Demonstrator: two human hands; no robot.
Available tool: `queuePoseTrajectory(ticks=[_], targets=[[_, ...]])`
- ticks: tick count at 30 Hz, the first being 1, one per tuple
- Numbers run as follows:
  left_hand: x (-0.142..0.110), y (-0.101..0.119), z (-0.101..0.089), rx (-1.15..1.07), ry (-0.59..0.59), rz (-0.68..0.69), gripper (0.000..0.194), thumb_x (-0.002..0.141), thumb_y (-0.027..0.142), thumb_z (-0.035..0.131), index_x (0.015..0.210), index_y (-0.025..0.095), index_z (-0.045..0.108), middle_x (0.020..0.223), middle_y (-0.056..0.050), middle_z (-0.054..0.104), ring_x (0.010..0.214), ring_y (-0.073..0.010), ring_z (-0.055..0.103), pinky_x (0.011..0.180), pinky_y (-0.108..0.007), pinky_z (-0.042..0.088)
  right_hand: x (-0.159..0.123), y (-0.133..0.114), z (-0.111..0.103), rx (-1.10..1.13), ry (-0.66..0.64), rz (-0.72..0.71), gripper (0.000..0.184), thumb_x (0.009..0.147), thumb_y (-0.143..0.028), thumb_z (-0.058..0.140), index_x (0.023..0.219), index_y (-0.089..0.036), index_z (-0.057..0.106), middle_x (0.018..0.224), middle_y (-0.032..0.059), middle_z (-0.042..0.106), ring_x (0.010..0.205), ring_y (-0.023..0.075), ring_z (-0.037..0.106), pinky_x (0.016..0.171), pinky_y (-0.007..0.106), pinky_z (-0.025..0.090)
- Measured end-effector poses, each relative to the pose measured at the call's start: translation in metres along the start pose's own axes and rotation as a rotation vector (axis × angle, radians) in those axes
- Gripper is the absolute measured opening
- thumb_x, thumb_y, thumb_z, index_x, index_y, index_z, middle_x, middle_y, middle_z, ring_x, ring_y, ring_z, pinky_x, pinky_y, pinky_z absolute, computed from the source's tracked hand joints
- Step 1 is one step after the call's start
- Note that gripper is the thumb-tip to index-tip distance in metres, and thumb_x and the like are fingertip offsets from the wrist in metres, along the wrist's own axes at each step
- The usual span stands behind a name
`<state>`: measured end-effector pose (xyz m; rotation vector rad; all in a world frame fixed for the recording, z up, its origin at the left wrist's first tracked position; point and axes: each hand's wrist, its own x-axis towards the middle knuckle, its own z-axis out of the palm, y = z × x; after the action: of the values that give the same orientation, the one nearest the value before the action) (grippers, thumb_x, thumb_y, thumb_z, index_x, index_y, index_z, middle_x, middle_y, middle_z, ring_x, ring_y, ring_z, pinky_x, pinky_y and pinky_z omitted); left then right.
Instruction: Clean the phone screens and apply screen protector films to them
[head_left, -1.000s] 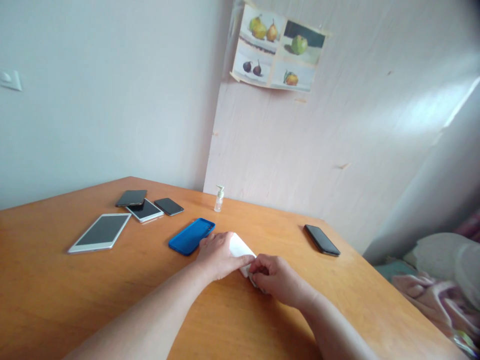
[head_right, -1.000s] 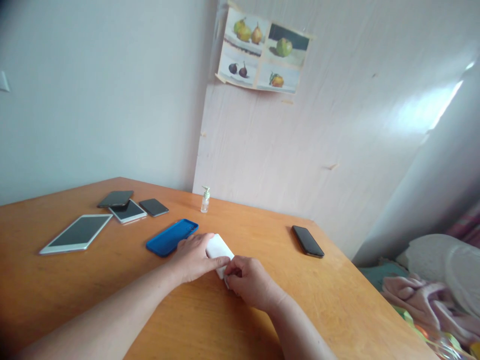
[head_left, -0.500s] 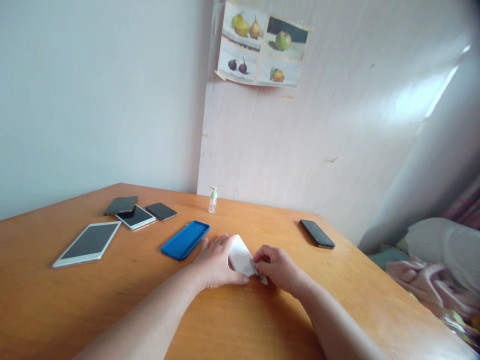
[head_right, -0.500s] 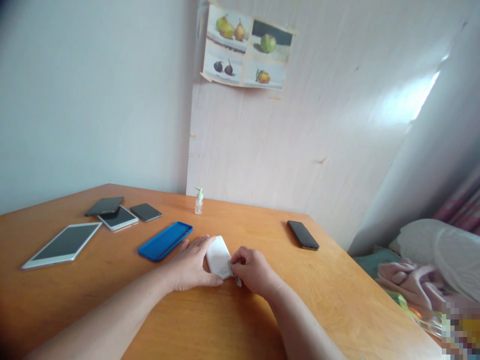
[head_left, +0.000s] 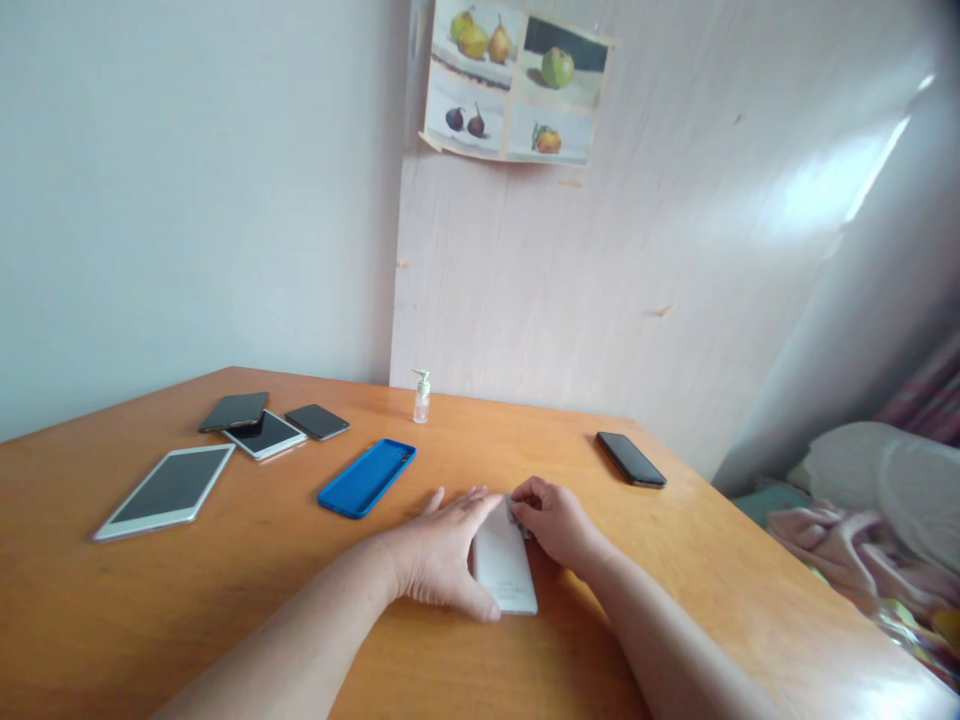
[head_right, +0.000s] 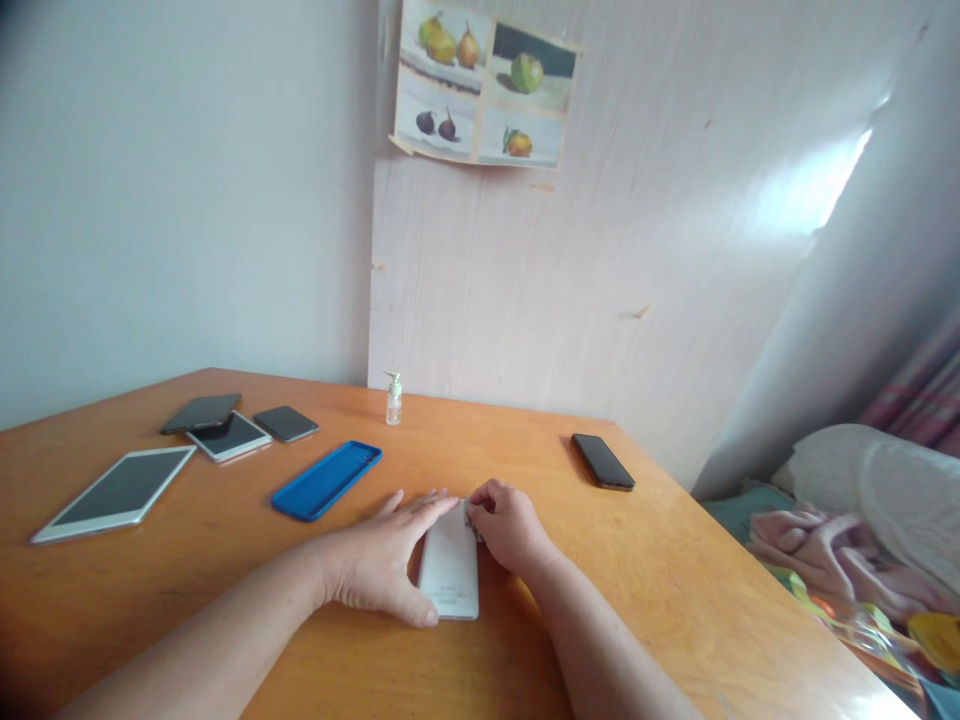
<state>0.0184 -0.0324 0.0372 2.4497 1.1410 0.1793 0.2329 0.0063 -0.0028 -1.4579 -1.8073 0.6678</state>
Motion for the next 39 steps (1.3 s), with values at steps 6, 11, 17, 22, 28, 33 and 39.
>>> queuePoseTrajectory(ticks=[6, 11, 17, 22, 28, 33, 39], targets=[[-0.001, -0.005, -0.004, 0.034, 0.006, -0.062, 0.128, 0.051, 0.075, 0.071, 0.153, 0.023, 0.015, 0.161, -0.014, 0.013, 0.148, -0.0343, 0.008, 0.118, -0.055, 0.007, -0.016, -0.017, -0.017, 0.046, -0.286, 0.034, 0.011, 0.07, -0.018, 0.057, 0.079, -0.018, 0.064, 0.059, -0.0037, 0.06, 0.051, 0.0096, 0.051, 0.047, 0.019, 0.036], [-0.007, -0.007, -0.013, 0.04, 0.073, -0.077, 0.103, 0.055, 0.066, 0.075, 0.144, 0.032, 0.035, 0.151, -0.008, 0.04, 0.14, -0.0348, 0.032, 0.115, -0.051, 0.019, -0.029, -0.035, -0.022, 0.054, -0.481, -0.041, 0.014, 0.07, -0.016, 0.057, 0.079, -0.019, 0.067, 0.067, -0.0032, 0.063, 0.057, 0.0097, 0.052, 0.05, 0.019, 0.038], [-0.01, -0.017, -0.016, 0.022, 0.064, -0.091, 0.07, 0.069, 0.054, 0.07, 0.134, 0.039, 0.049, 0.147, -0.006, 0.046, 0.14, -0.0332, 0.033, 0.11, -0.047, 0.029, -0.022, -0.035, -0.013, -0.122, -0.194, -0.183, 0.012, 0.07, -0.014, 0.058, 0.072, -0.02, 0.067, 0.086, 0.0017, 0.064, 0.077, 0.0133, 0.058, 0.069, 0.023, 0.044], [-0.009, -0.022, -0.019, 0.01, 0.039, -0.102, 0.062, 0.076, 0.043, 0.065, 0.135, 0.044, 0.046, 0.148, -0.001, 0.045, 0.144, -0.0286, 0.027, 0.111, -0.045, 0.027, -0.012, -0.021, -0.005, -0.13, -0.037, -0.122, 0.009, 0.076, -0.02, 0.055, 0.075, -0.019, 0.064, 0.075, 0.0003, 0.065, 0.072, 0.0144, 0.057, 0.065, 0.024, 0.041], [-0.006, -0.016, -0.016, 0.038, 0.145, -0.129, 0.06, 0.072, 0.043, 0.063, 0.13, 0.035, 0.051, 0.129, -0.004, 0.06, 0.12, -0.0284, 0.054, 0.098, -0.039, 0.042, -0.004, -0.009, -0.002, -0.205, 0.103, -0.111, 0.014, 0.079, -0.022, 0.058, 0.09, -0.02, 0.067, 0.086, 0.0031, 0.064, 0.078, 0.0162, 0.059, 0.072, 0.026, 0.043], [0.0, -0.006, 0.0, 0.128, 0.238, -0.16, 0.082, 0.058, 0.077, 0.063, 0.122, 0.027, 0.054, 0.128, -0.011, 0.058, 0.121, -0.0351, 0.05, 0.104, -0.049, 0.033, -0.008, -0.016, -0.002, -0.289, 0.063, -0.146, 0.015, 0.084, -0.021, 0.055, 0.084, -0.021, 0.07, 0.089, 0.0046, 0.063, 0.081, 0.0161, 0.06, 0.076, 0.026, 0.044], [0.006, -0.006, 0.007, 0.137, 0.279, -0.19, 0.071, 0.057, 0.072, 0.065, 0.109, 0.024, 0.058, 0.118, -0.01, 0.06, 0.115, -0.0336, 0.053, 0.099, -0.046, 0.038, -0.027, -0.041, -0.002, -0.387, -0.203, -0.405, 0.027, 0.093, -0.025, 0.045, 0.096, -0.027, 0.072, 0.106, 0.0032, 0.069, 0.109, 0.0197, 0.058, 0.096, 0.032, 0.042]])
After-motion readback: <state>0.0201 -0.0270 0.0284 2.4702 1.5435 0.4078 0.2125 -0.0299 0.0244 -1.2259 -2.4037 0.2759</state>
